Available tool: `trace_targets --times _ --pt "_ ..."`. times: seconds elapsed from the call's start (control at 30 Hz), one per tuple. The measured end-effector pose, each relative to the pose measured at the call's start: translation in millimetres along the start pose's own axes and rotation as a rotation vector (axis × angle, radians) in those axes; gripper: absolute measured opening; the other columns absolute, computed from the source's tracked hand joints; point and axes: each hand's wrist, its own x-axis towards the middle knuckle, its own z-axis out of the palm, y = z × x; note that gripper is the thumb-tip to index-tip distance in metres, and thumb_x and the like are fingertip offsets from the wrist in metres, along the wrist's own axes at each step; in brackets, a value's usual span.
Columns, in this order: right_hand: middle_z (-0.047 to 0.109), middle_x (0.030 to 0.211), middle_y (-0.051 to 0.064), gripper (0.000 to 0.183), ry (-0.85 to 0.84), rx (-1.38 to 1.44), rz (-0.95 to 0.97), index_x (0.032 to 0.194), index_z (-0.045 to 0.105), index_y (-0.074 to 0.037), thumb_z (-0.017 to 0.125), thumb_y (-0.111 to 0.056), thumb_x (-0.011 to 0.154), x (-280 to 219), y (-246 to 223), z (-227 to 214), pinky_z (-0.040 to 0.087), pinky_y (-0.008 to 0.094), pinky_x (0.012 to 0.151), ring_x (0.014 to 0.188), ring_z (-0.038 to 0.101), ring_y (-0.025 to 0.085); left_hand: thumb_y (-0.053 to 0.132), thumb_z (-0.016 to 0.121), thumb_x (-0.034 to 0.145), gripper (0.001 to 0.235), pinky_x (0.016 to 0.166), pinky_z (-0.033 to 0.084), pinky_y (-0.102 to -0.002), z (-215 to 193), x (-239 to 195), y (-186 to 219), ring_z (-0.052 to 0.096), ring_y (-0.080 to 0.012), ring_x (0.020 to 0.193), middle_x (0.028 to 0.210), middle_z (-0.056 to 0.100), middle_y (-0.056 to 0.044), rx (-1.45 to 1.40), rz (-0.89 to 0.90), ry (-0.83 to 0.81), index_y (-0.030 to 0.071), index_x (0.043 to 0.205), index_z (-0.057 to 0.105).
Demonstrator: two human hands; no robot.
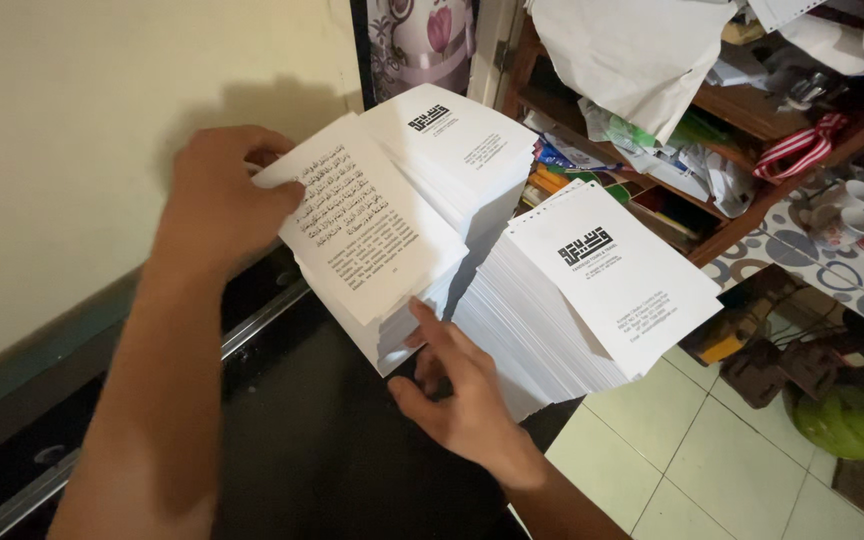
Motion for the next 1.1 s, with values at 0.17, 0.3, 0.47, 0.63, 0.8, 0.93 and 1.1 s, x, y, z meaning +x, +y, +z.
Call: trace_targets --times 0.17,0.3,0.47,0.63,0.8,0.93,1.1 --pt "0.066 0.083 0.002 0.019 0.195 0.140 -0.053 0.109 0.071 -0.006 0.071 -0.018 0.094 -5.8 -16.4 -14.1 0.047 0.026 0.062 0.072 0.063 0.013 -0.002 0.075 0.079 0.047 0.089 0.051 -0.023 -45.1 -39.6 2.0 0.067 -0.0094 0.103 0.118 0.074 -0.001 -0.389 0.013 0.083 0.011 0.124 0.071" --pt "0.073 0.081 0.006 0.010 0.149 0.261 -0.085 0.095 0.073 -0.007 0.067 0.000 0.090 -18.1 -31.2 -11.6 0.047 0.029 0.059 0.067 0.065 0.016 0.001 0.079 0.092 0.049 0.103 0.058 -0.017 -63.7 -108.6 -30.8 0.071 -0.0104 0.122 0.137 0.069 -0.003 -0.644 0.064 0.324 0.015 0.135 0.061" --pt "0.071 0.104 0.008 0.054 -0.030 0.426 0.049 0.128 0.058 -0.004 0.081 -0.019 0.082 -40.5 -43.1 41.3 0.054 0.030 0.087 0.093 0.067 0.017 0.002 0.078 0.094 0.037 0.062 0.043 -0.028 -63.7 -222.0 -68.3 0.057 -0.0169 0.072 0.118 0.073 -0.008 -0.173 -0.375 0.350 0.010 0.128 0.069" --pt "0.061 0.138 0.012 0.087 -0.354 0.529 0.180 0.153 0.033 -0.008 0.079 -0.027 0.081 -56.1 -32.6 107.8 0.049 0.040 0.100 0.126 0.060 0.023 -0.002 0.083 0.078 0.033 0.067 0.045 -0.024 18.0 -306.3 -124.3 0.062 -0.0143 0.070 0.082 0.073 -0.009 -0.485 -0.458 0.345 0.008 0.109 0.078" --pt "0.068 0.116 0.005 0.073 -0.459 0.569 0.346 0.140 0.046 -0.013 0.074 -0.009 0.073 -93.6 12.4 160.3 0.047 0.031 0.088 0.104 0.065 0.015 0.004 0.082 0.076 0.044 0.084 0.051 -0.023 96.3 -351.5 -174.6 0.068 -0.0125 0.086 0.093 0.075 -0.006 -0.695 -0.341 0.356 0.006 0.119 0.073" --pt "0.067 0.101 0.002 0.043 -0.421 0.604 0.474 0.118 0.063 -0.012 0.070 -0.001 0.077 -119.3 42.6 181.4 0.048 0.026 0.074 0.087 0.060 0.011 0.008 0.084 0.076 0.037 0.082 0.051 -0.026 131.6 -364.2 -178.2 0.066 -0.0126 0.091 0.102 0.076 -0.003 -0.709 -0.540 0.340 0.007 0.112 0.074" --pt "0.063 0.082 0.000 0.027 -0.453 0.438 0.534 0.099 0.067 -0.013 0.072 -0.002 0.075 -112.6 35.6 179.5 0.047 0.032 0.065 0.075 0.058 0.013 0.008 0.080 0.083 0.025 0.077 0.053 -0.029 124.1 -365.4 -150.5 0.065 -0.0137 0.082 0.090 0.072 -0.003 -0.958 -0.579 0.364 0.008 0.107 0.070"
